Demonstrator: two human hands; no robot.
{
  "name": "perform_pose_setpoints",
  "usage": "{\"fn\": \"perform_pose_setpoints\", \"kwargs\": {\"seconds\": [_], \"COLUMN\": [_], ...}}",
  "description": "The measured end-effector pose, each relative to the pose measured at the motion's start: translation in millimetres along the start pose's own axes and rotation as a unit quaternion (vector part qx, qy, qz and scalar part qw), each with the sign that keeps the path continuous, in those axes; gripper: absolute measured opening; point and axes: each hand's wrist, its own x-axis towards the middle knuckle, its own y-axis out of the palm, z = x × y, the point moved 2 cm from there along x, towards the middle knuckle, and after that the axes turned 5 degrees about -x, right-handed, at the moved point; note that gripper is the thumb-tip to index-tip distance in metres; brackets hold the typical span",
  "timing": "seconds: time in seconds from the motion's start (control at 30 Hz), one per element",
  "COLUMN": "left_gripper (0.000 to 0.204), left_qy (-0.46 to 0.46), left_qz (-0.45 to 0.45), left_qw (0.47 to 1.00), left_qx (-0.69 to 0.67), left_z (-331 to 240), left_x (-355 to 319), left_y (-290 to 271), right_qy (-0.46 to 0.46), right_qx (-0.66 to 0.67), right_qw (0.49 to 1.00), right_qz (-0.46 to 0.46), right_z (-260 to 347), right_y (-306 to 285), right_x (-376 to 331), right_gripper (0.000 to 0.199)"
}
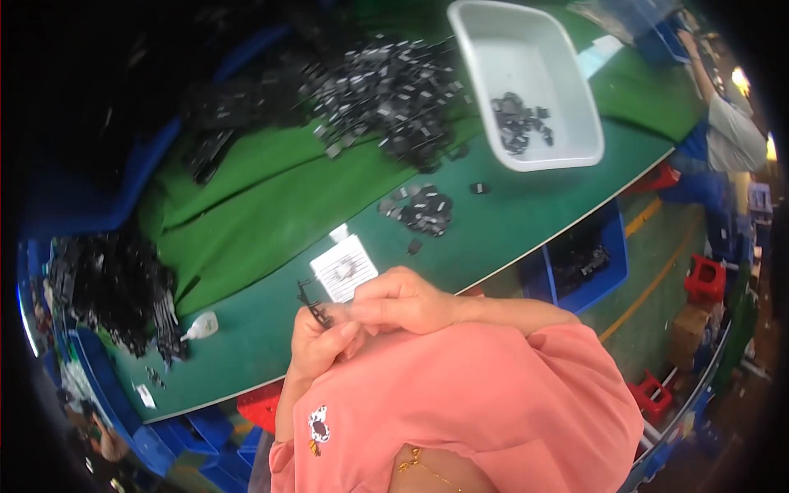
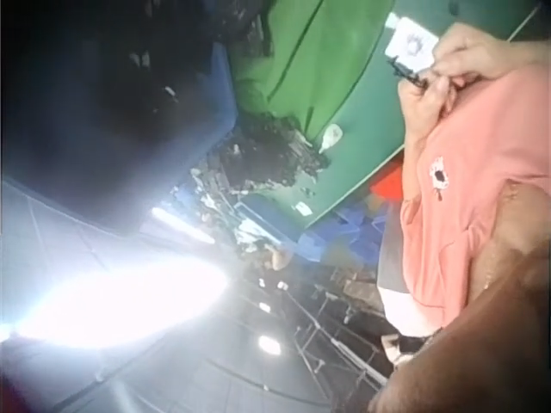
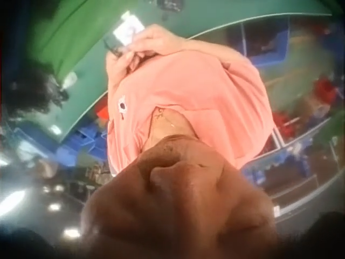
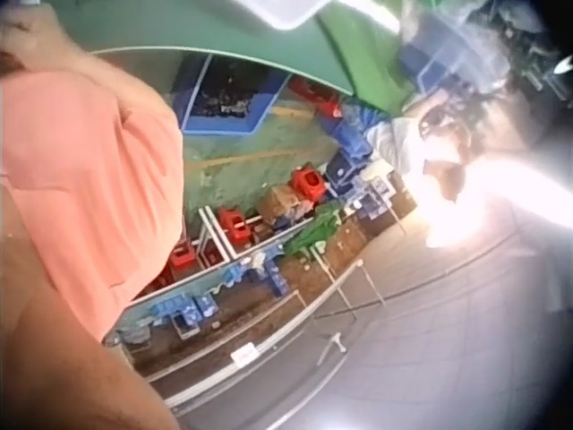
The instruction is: The person assembles small black plastic components by hand at a factory workbench.
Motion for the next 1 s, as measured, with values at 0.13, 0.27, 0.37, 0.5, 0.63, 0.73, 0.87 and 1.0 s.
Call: {"fn": "perform_pose_setpoints", "kwargs": {"seconds": [0.13,0.27,0.37,0.5,0.63,0.73,0.87,1.0], "left_gripper": [0.031,0.035,0.036,0.034,0.035,0.034,0.032,0.029], "left_qy": [0.038,0.039,0.031,0.035,0.023,-0.061,-0.095,0.035], "left_qz": [0.091,0.038,0.034,0.043,0.012,-0.02,-0.044,-0.047], "left_qw": [0.983,0.996,0.998,0.998,0.998,0.997,0.983,0.957], "left_qx": [-0.156,-0.068,-0.038,-0.037,-0.057,0.053,0.154,0.284], "left_z": [2,1,1,-2,-4,-8,-40,-109], "left_x": [16,21,25,30,28,35,57,102], "left_y": [14,15,9,12,13,12,22,50], "right_qy": [-0.016,-0.211,-0.253,-0.283,-0.295,-0.227,-0.261,-0.27], "right_qx": [0.3,0.276,0.242,0.245,0.136,-0.374,-0.709,-0.626], "right_qw": [0.946,0.925,0.9,0.876,0.857,0.746,0.471,0.557], "right_qz": [-0.122,-0.153,-0.26,-0.305,-0.399,-0.502,-0.455,-0.474], "right_z": [-1,39,77,112,128,133,135,129], "right_y": [-9,-45,-74,-105,-122,-146,-145,-135], "right_x": [-7,-23,-38,-50,-52,-66,-71,-74], "right_gripper": [0.033,0.03,0.028,0.023,0.019,0.017,0.007,0.006]}}
